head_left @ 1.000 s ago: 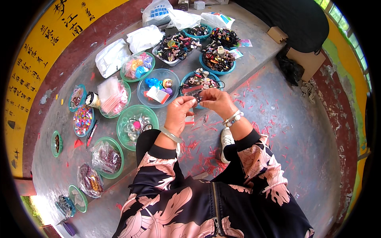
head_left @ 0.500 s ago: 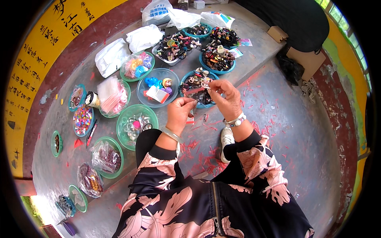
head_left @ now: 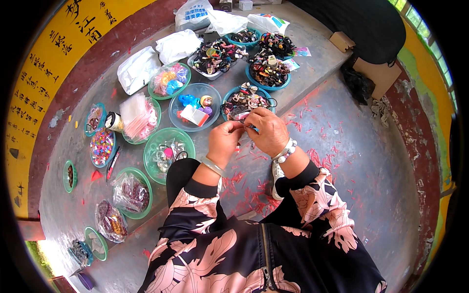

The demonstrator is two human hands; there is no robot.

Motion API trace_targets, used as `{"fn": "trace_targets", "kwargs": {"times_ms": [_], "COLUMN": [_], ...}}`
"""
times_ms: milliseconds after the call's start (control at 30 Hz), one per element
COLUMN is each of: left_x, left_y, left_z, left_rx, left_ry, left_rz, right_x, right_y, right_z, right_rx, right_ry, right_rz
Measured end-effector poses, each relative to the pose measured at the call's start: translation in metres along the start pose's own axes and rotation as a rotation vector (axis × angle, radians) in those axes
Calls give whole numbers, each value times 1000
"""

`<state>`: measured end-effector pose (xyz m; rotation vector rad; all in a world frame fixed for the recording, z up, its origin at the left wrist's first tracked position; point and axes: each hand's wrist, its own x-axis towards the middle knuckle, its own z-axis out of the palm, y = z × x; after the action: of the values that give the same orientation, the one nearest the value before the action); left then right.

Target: The person sits on the floor and picks up small hair accessories from a blue bowl. They place the items into small clear plastic bags and seal them, then set the packaged items aside.

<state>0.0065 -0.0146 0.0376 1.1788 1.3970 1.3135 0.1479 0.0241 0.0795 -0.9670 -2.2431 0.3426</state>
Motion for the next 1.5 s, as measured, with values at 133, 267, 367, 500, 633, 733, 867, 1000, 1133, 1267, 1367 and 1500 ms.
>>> {"fn": "trace_targets", "kwargs": {"times_ms": [133,267,367,500,633,733,867,1000,1133,1267,1367,1500], "left_x": [0,-1,0,-1,-1,0,5,4,3,-1,-2,-2], "left_y": [-6,-5,-11,-10,-13,-16,-30,-30,-26,-14,-16,-14], "left_z": [-1,0,-3,-1,0,-1,-4,-2,-2,-2,0,3], "left_rx": [-11,-133,-135,-62,-172,-285,-174,-151,-160,-254,-261,-328], "left_ry": [-45,-150,-218,-260,-275,-278,-327,-320,-386,-380,-346,-341], "left_rz": [-11,-127,-180,-214,-240,-265,-156,-71,-109,-260,-282,-241], "right_x": [-2,-3,-4,-9,-8,-7,-7,-6,-9,-8,-7,-8], "right_y": [-3,-2,1,17,17,12,13,16,21,19,16,22], "right_z": [1,3,5,11,12,9,8,6,11,11,7,9], "right_rx": [10,30,57,6,67,84,54,46,83,61,51,113], "right_ry": [-55,-64,-93,-148,-132,-118,-190,-370,-353,-366,-387,-407], "right_rz": [52,106,125,47,97,106,148,186,197,192,186,133]}}
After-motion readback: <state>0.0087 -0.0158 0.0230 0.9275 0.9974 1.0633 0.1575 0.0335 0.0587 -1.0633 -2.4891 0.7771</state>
